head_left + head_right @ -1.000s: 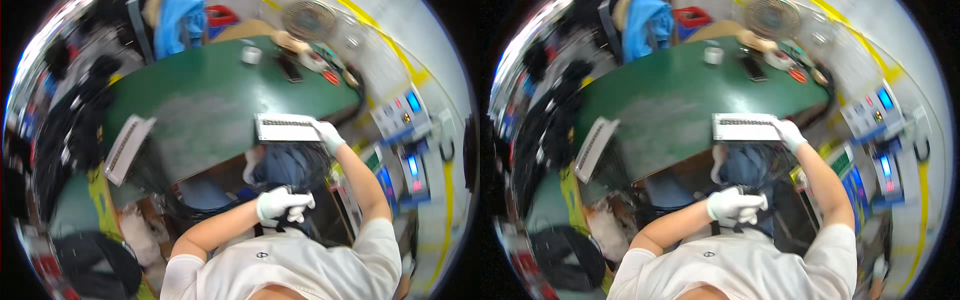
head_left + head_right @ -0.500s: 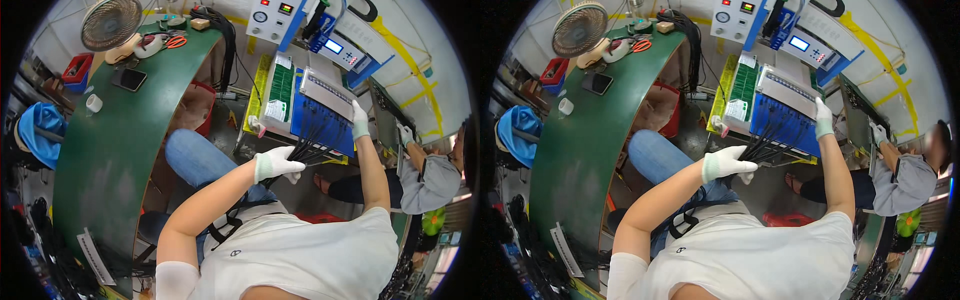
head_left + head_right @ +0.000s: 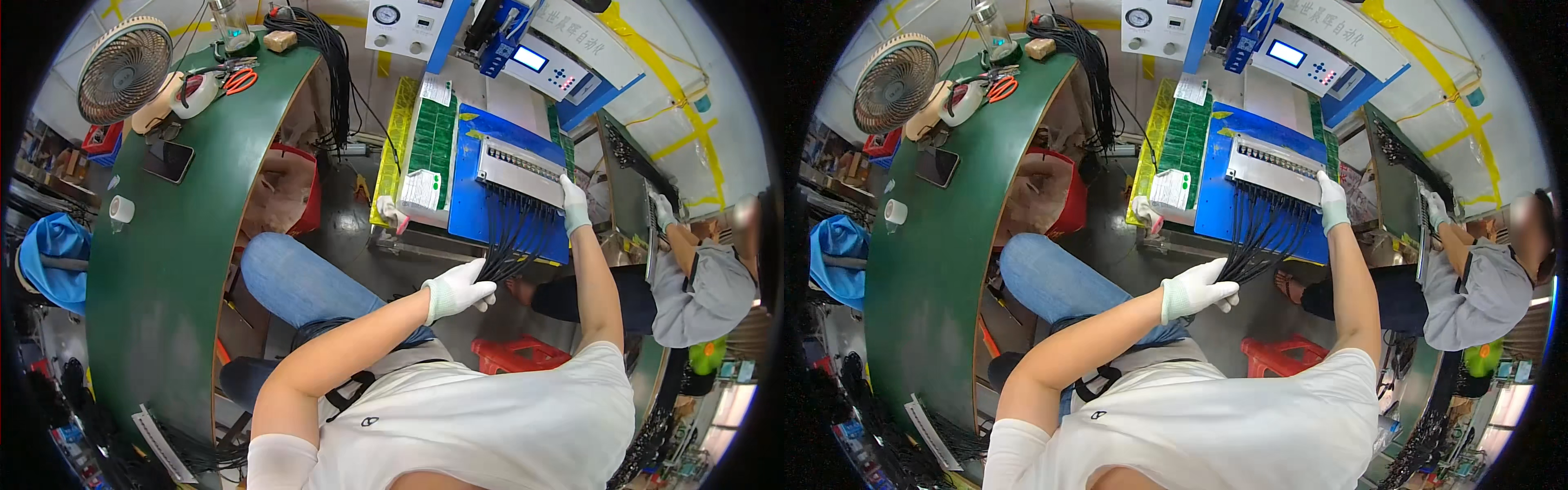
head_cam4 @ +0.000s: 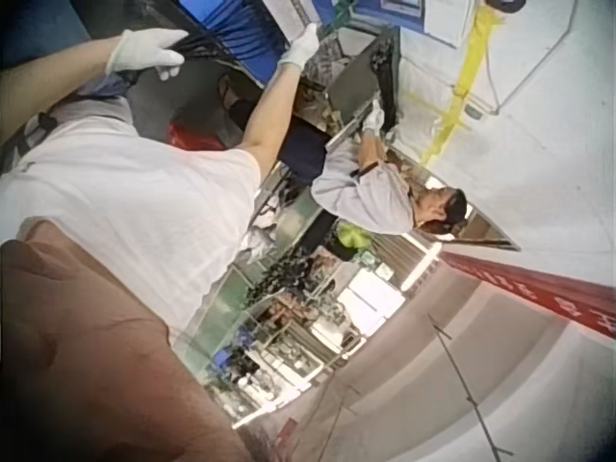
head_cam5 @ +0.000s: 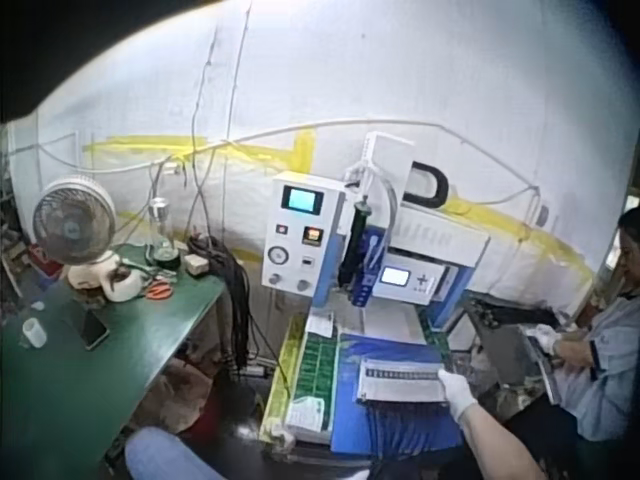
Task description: Arranging and inserting individual black cables into a metal processing fixture on a workbench.
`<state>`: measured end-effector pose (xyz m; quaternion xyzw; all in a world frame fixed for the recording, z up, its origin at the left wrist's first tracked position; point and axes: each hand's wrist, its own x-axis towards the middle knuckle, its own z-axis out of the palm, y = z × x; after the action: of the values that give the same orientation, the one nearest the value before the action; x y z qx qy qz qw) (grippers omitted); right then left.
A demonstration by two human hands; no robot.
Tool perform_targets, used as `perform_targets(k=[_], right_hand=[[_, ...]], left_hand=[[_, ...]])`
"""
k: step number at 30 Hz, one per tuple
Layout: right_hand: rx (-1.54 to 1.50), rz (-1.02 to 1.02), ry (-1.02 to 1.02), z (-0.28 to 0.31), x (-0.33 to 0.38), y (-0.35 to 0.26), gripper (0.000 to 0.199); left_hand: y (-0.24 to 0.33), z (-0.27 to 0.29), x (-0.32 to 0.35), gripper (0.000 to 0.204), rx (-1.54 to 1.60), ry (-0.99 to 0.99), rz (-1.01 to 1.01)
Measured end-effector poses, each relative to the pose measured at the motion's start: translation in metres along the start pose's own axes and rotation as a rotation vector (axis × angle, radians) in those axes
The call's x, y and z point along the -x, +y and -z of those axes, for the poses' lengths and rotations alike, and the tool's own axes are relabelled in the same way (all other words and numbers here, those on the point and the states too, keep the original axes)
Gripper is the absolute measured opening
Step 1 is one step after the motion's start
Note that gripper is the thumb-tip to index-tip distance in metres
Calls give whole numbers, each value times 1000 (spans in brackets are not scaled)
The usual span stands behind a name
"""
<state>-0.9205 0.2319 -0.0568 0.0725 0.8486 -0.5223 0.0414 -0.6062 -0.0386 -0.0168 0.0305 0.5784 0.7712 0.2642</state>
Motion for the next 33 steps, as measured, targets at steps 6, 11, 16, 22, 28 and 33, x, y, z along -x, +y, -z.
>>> perform_targets(k=[6,11,16,22,28,33], right_hand=[[105,-111,-27,-10,3,-19,45],[182,-26,-37,-6,-2,-8,44],[676,361,22,9,-28,16,56],[1223,329,95,-19,33,-57,48],[994,262,70,-5,10,-43,51],[660,714,101,-21,31,-58,30]], left_hand=[[-25,-1,-15,31,89,-4,-21],[-37,-1,-16,27,124,-5,24],[-47,-3,-24,25,124,-17,37],[-62,-3,-32,27,182,-2,51],[-80,1,-42,27,126,46,42],[-88,1,-42,26,216,46,14]])
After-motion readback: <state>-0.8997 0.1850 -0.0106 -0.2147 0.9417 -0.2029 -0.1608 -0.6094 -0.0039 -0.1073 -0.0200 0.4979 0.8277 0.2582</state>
